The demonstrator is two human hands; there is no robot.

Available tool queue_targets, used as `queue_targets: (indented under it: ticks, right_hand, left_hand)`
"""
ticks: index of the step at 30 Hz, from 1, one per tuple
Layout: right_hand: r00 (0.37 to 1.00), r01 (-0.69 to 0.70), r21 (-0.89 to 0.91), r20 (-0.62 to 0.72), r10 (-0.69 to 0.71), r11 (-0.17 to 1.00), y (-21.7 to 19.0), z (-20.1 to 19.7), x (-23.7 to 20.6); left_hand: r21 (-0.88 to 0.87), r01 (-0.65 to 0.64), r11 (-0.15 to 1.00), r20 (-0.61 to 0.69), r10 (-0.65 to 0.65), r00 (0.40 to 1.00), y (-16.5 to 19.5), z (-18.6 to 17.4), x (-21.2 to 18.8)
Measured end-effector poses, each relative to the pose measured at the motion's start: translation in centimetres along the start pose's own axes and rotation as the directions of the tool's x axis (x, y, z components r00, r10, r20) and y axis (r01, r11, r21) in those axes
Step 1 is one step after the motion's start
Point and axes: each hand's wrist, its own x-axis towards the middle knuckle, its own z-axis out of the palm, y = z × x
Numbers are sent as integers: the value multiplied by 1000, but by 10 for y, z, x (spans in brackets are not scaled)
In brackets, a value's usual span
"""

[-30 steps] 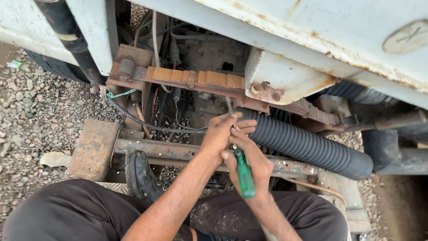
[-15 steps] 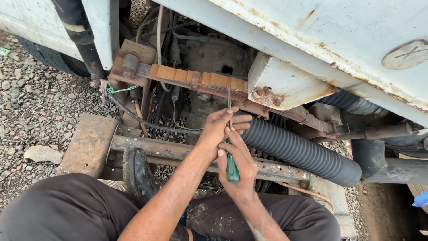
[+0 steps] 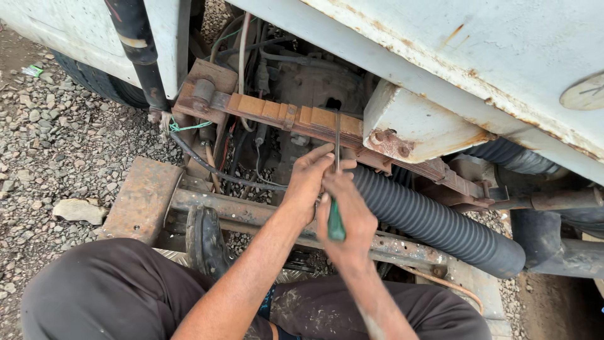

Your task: The person uses a screwdriver to scrape rust and debris from a metal bracket on a vehicle's leaf spring suspension. The person repeatedly scrapes the same area to clean the surface.

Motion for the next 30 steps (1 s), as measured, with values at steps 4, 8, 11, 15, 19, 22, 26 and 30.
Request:
queue_targets:
  ticks: [4,8,11,15,19,22,26,30]
  right_hand:
    - [998,65,3,-8,-65,998,2,-4,-5]
    - [998,-51,93,-26,54,994,7,-6,3]
    - [999,29,38,-30,-28,999,-1,-12,-1]
    - [998,55,33,1,-55,998,-9,-11,-3]
    - [1000,16,64,2,-16,998,-3,-10,5]
    - [1000,27,85,-6,-26,996,-7,-17,0]
    - [997,78,58,17,-79,995,-9,-14,-3]
    - [1000,14,93,11,-15,996,4,-10,0]
  left_hand:
    - [-9,60,998,-42,-60,997,-3,6,-1]
    - [27,28,999,-51,-27,998,-7,9,-4]
    - [81,23,996,-47,-19,999,-8,5,-4]
    - [-44,62,997,-92,-66,994,-13,-1,0]
    - [-97,-39,995,-18,38,999,-21,-2,1]
    - [40,-10,999,-53,12,999,-21,-3,2]
    - [-103,4,995,-47,-9,999,-18,-2,3]
    - [-125,12,992,-19,-14,1000,-19,0,0]
